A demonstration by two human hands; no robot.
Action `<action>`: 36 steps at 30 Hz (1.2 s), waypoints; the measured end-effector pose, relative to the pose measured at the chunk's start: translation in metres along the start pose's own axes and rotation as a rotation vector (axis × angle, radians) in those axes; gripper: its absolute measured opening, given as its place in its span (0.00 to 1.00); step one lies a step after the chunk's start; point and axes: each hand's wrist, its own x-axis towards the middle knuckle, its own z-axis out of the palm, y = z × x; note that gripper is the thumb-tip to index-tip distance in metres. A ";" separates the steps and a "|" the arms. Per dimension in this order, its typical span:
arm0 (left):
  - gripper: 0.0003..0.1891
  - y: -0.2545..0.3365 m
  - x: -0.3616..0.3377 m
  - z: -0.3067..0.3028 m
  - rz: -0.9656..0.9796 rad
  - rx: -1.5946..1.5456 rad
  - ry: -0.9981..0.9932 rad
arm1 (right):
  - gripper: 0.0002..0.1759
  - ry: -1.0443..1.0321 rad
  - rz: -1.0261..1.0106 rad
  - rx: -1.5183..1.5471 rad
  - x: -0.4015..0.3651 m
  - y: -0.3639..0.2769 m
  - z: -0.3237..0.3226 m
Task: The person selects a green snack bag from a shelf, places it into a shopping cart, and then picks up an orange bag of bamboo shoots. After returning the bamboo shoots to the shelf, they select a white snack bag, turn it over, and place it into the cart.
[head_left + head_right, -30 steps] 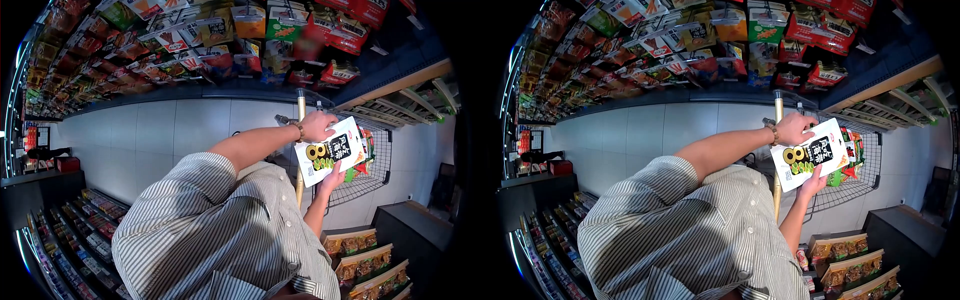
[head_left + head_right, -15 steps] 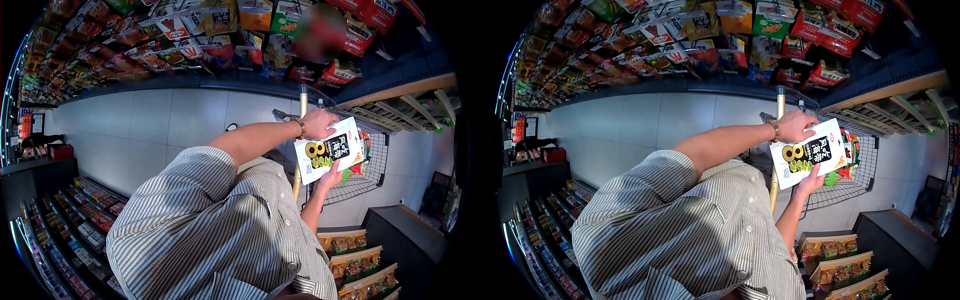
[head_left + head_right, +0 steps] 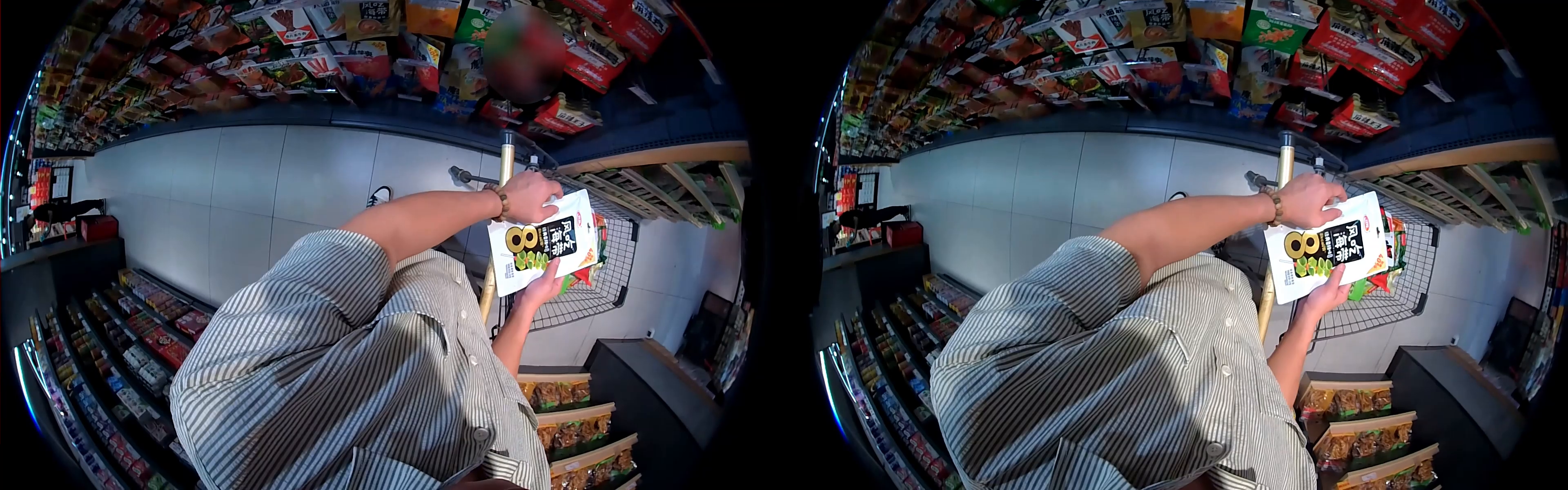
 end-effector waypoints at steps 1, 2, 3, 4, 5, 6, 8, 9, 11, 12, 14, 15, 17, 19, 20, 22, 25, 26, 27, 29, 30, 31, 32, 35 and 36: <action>0.19 0.001 0.000 0.000 -0.006 -0.001 -0.008 | 0.21 0.002 0.002 -0.006 0.000 0.000 0.000; 0.19 0.001 0.000 0.000 -0.010 -0.009 -0.007 | 0.21 0.002 0.004 -0.015 0.001 0.000 -0.002; 0.19 0.000 0.000 0.002 -0.003 0.003 0.000 | 0.21 0.013 0.005 -0.013 0.000 -0.002 0.000; 0.19 -0.001 0.001 0.002 0.004 0.017 0.007 | 0.21 0.022 0.008 -0.010 -0.001 -0.003 0.002; 0.19 -0.002 0.001 0.003 -0.002 0.009 0.002 | 0.21 0.024 -0.012 -0.002 -0.002 -0.003 0.003; 0.19 -0.002 0.001 0.004 -0.009 0.004 0.005 | 0.21 0.020 -0.008 -0.010 -0.002 -0.004 0.003; 0.19 -0.003 0.001 0.005 0.005 0.007 0.016 | 0.20 0.018 0.003 -0.003 -0.003 -0.005 0.004; 0.19 -0.003 0.001 0.004 0.001 0.005 0.019 | 0.20 0.017 0.000 -0.006 -0.003 -0.005 0.005; 0.20 -0.002 0.001 0.003 0.005 0.005 0.013 | 0.19 0.015 -0.003 -0.017 -0.003 -0.006 0.005; 0.20 -0.002 0.001 0.003 -0.001 0.002 0.016 | 0.19 0.015 -0.007 -0.024 -0.003 -0.006 0.005; 0.20 0.000 0.000 0.002 -0.003 0.017 0.018 | 0.20 0.001 0.001 -0.008 -0.001 -0.004 0.002; 0.20 0.001 0.000 0.001 -0.009 0.015 0.020 | 0.20 -0.009 0.004 0.018 -0.001 -0.004 0.003; 0.20 0.003 0.000 0.000 -0.012 0.034 -0.003 | 0.20 -0.006 0.011 0.004 -0.002 -0.005 0.003; 0.20 0.002 0.001 0.001 -0.012 0.037 0.006 | 0.20 -0.008 0.016 -0.010 -0.002 -0.009 0.007; 0.20 0.002 0.000 0.002 -0.009 0.039 0.011 | 0.20 0.004 0.024 -0.019 -0.003 -0.011 0.008; 0.20 0.002 0.000 0.000 -0.020 0.035 0.003 | 0.20 0.015 0.036 -0.032 -0.004 -0.011 0.008; 0.20 0.002 0.000 0.001 -0.025 0.022 -0.003 | 0.19 -0.033 0.022 0.012 -0.006 -0.012 0.009; 0.20 0.002 -0.001 0.001 -0.025 0.012 0.004 | 0.19 -0.027 0.027 0.019 -0.007 -0.013 0.010; 0.20 0.003 -0.001 0.000 -0.031 0.009 0.007 | 0.19 -0.024 0.033 0.022 -0.009 -0.016 0.011; 0.20 0.006 -0.004 -0.004 -0.053 -0.038 0.008 | 0.18 -0.011 0.037 0.002 -0.013 -0.021 0.016; 0.20 0.007 -0.005 -0.005 -0.057 -0.038 0.010 | 0.18 0.007 0.036 -0.009 -0.013 -0.022 0.017; 0.20 0.007 -0.005 -0.005 -0.071 -0.064 0.010 | 0.18 0.003 0.035 -0.021 -0.013 -0.023 0.016; 0.20 0.006 -0.005 -0.005 -0.081 -0.087 0.007 | 0.18 0.007 0.033 -0.017 -0.012 -0.024 0.016; 0.21 0.004 -0.008 -0.005 -0.062 -0.147 0.035 | 0.18 0.040 -0.041 -0.110 -0.014 -0.030 0.015; 0.21 0.007 -0.010 -0.009 -0.055 -0.152 0.031 | 0.18 0.039 -0.031 -0.118 -0.017 -0.036 0.017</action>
